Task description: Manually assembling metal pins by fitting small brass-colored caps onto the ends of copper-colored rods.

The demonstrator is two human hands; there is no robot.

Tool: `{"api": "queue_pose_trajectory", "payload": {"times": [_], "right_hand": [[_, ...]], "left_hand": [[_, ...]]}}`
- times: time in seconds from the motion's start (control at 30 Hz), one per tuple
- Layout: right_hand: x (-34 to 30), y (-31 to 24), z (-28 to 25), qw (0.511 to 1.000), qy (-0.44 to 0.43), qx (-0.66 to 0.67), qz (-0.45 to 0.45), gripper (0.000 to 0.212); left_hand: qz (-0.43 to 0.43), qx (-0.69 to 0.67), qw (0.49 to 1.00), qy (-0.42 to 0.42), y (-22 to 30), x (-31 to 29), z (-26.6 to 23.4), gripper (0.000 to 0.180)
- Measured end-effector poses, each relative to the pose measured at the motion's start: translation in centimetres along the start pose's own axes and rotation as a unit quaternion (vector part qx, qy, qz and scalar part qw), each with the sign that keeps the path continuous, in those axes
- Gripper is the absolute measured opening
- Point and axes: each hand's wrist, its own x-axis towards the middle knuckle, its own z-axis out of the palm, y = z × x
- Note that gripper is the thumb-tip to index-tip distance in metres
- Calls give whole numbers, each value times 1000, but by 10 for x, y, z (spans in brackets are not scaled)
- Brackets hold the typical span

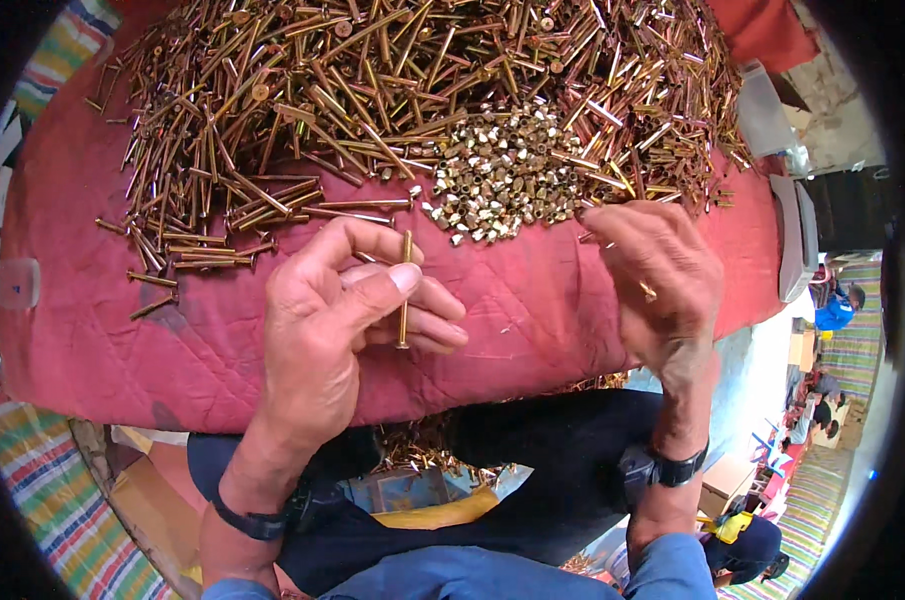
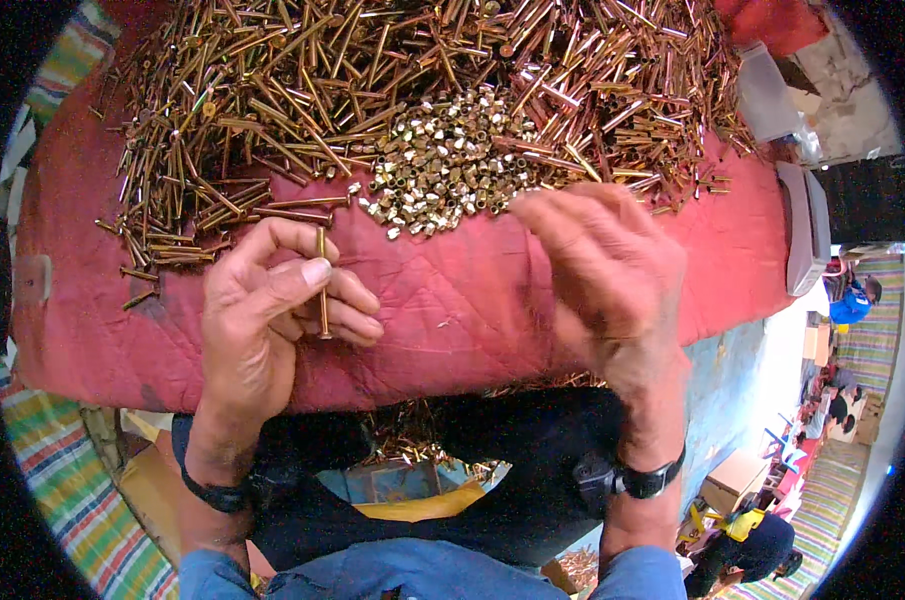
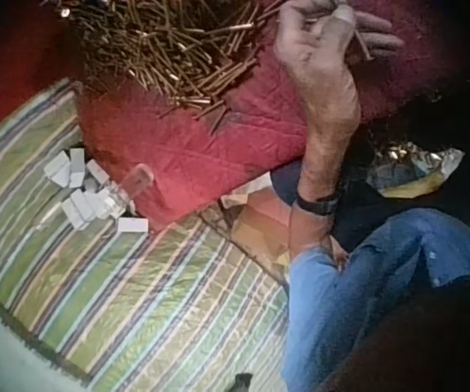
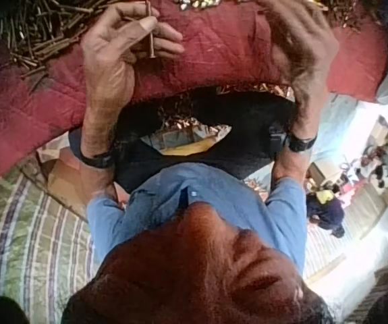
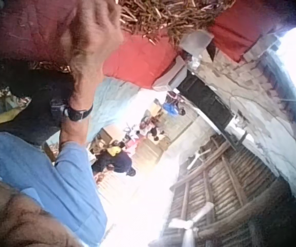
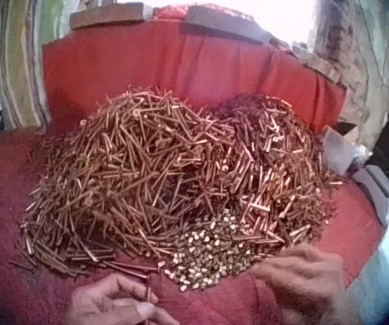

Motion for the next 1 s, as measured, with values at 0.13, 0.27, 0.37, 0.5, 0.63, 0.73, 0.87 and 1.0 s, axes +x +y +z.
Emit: {"api": "queue_pose_trajectory", "payload": {"times": [0.13,0.27,0.37,0.5,0.63,0.73,0.87,1.0], "right_hand": [[-16,18,-1,979,-150,-139,-2,46],[-10,25,-3,984,-113,-137,-35,38],[-8,12,-1,990,-57,121,47,33],[-8,-21,-4,959,-114,221,138,22],[-9,-24,-2,958,-115,254,62,24],[-7,-34,-3,951,-132,267,78,26],[-11,-38,0,945,-134,285,84,28],[-15,-37,3,951,-121,280,58,31]], "left_hand": [[-76,-77,993,-41,-1,2,2,18],[-75,-47,992,-93,-7,2,3,19],[-91,-43,991,-87,-10,0,4,20],[-103,-3,990,-92,-13,-5,9,19],[-110,40,987,-106,-14,-7,19,18],[-109,35,986,-118,-13,-7,19,17],[-95,81,984,-129,-11,-9,19,16],[-69,134,979,-137,-12,-12,20,15]]}}
